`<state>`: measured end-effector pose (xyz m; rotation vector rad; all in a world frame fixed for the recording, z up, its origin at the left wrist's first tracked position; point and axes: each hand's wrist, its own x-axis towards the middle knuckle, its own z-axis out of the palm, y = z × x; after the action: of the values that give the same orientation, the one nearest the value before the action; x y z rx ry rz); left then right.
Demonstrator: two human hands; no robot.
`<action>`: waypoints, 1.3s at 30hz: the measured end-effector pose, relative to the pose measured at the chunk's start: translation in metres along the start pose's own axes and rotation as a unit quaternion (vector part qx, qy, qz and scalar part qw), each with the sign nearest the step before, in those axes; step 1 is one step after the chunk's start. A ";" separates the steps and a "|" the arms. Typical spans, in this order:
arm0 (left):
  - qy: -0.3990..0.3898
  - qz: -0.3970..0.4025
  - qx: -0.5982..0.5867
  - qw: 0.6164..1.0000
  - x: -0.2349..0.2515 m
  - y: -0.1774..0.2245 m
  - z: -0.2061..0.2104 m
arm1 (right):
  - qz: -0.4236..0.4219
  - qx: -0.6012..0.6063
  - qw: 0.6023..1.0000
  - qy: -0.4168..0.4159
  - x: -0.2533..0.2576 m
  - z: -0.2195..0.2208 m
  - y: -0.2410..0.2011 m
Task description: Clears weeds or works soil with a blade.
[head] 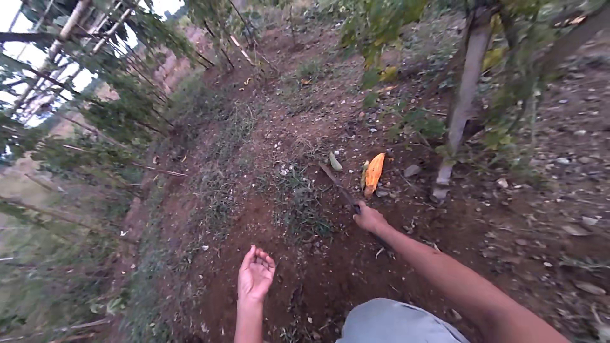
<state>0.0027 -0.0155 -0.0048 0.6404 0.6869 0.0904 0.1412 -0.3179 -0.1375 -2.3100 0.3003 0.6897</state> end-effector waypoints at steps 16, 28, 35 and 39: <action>-0.004 0.011 -0.006 1.000 -0.017 0.012 -0.010 | 0.031 0.230 0.962 0.142 0.010 -0.029 0.023; -0.002 -0.014 0.019 1.000 -0.007 -0.009 0.012 | 0.066 0.259 0.941 -0.208 -0.078 0.053 0.114; 0.010 -0.001 0.030 0.999 -0.003 -0.009 0.004 | 0.040 0.371 0.928 -0.013 -0.045 0.022 0.063; 0.012 0.005 0.027 1.000 -0.004 -0.010 0.012 | 0.014 0.174 0.979 -0.102 -0.017 0.077 0.054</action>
<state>0.0060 -0.0308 -0.0013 0.6955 0.7100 0.0896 0.0758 -0.3043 -0.2051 -1.8903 0.3300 0.8111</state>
